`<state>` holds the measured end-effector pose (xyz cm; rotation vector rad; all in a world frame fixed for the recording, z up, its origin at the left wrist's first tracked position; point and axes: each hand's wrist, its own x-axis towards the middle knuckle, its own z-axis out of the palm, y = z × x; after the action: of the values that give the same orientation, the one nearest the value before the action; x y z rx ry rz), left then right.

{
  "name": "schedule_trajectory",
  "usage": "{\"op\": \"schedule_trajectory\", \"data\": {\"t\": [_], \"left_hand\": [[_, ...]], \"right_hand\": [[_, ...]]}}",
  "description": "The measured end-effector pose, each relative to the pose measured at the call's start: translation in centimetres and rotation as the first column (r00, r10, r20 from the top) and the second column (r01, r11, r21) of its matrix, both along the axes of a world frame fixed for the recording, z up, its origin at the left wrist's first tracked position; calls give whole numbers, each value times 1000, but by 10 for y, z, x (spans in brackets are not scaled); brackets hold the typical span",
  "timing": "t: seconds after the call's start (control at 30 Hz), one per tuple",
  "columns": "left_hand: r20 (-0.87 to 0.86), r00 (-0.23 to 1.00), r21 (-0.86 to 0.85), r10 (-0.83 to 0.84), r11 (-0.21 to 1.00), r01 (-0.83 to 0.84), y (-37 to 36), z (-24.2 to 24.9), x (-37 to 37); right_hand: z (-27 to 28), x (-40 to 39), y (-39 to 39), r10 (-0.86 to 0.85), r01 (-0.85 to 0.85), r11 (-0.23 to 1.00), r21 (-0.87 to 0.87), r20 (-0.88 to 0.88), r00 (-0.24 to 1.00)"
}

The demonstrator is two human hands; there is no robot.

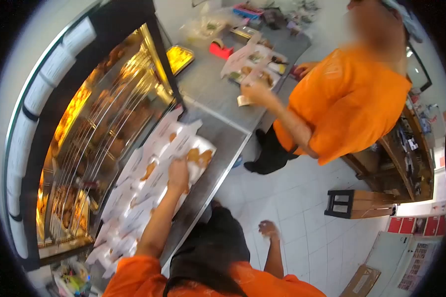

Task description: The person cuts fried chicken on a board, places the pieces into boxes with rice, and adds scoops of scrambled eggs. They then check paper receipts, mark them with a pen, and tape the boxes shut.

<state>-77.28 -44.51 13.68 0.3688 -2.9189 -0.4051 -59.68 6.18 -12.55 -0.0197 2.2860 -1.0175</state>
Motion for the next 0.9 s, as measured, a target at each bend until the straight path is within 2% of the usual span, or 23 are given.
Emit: {"op": "schedule_trajectory", "data": {"t": [0.07, 0.1, 0.13, 0.17, 0.2, 0.23, 0.27, 0.3, 0.33, 0.37, 0.4, 0.43, 0.5, 0.57, 0.6, 0.63, 0.67, 0.73, 0.8, 0.83, 0.9], "left_hand": [[-215, 974, 125, -74, 987, 103, 1, 19, 8], [-218, 973, 114, -72, 989, 99, 4, 37, 7], [-291, 955, 349, 57, 936, 51, 13, 51, 11], [-324, 924, 568, 203, 823, 18, 20, 62, 18], [-309, 921, 620, 238, 784, 5, 21, 67, 20], [-279, 925, 623, 260, 782, -32, 20, 69, 23], [-268, 922, 728, 280, 685, 4, 19, 71, 24], [-270, 912, 816, 308, 577, 46, 17, 75, 23], [-255, 903, 818, 345, 575, 11, 18, 86, 27], [-140, 940, 899, 311, 437, -10, 20, 103, 31], [-37, 966, 957, 256, 287, -40, 21, 115, 34], [-22, 957, 957, 290, 283, -64, 22, 118, 36], [-268, 942, 936, 203, 287, 204, 24, 121, 38], [-256, 944, 939, 208, 284, 192, 22, 125, 40], [-237, 952, 932, 192, 322, 167, 22, 128, 42], [-214, 961, 924, 173, 356, 141, 23, 128, 44], [-180, 967, 942, 178, 315, 117, 22, 125, 45], [-193, 961, 941, 198, 316, 124, 23, 122, 44], [-211, 953, 937, 216, 323, 134, 23, 116, 44], [-215, 954, 937, 209, 320, 140, 22, 111, 44], [-215, 955, 938, 203, 315, 144, 22, 107, 46]], "right_hand": [[-39, 4, 15, 137, -132, 990, 43, -131, 982], [-39, -5, 11, 140, -137, 990, 32, -135, 981], [-39, -8, 7, 65, -73, 993, -92, -90, 994], [-41, -17, 5, 360, -340, 931, 134, -182, 915], [-43, -26, 4, 618, -522, 773, 360, -247, 746], [-39, -23, 0, 636, -550, 760, 346, -221, 740], [-29, -20, -6, 230, -222, 968, 117, -53, 972], [-17, -28, -16, -194, 200, 980, -11, 197, 961], [19, -33, -28, -356, 392, 919, -37, 345, 868], [19, -31, -29, -320, 353, 935, -30, 355, 878], [24, -28, -30, -370, 409, 912, -23, 384, 846], [24, -22, -28, -423, 468, 884, -9, 413, 807], [20, -11, -25, -430, 459, 886, 58, 470, 771], [16, 4, -18, -506, 496, 850, 180, 542, 671], [11, 15, -12, -520, 560, 819, 124, 572, 634], [7, 25, -3, -523, 552, 821, 142, 573, 631], [7, 30, 2, -526, 531, 826, 189, 596, 606], [8, 37, 13, -524, 518, 826, 222, 642, 560], [-58, 67, 60, -275, 307, 952, 24, 514, 813], [-87, 80, 80, -156, 192, 980, -49, 406, 900], [-39, 49, 53, -407, 461, 886, 44, 549, 730]]}}
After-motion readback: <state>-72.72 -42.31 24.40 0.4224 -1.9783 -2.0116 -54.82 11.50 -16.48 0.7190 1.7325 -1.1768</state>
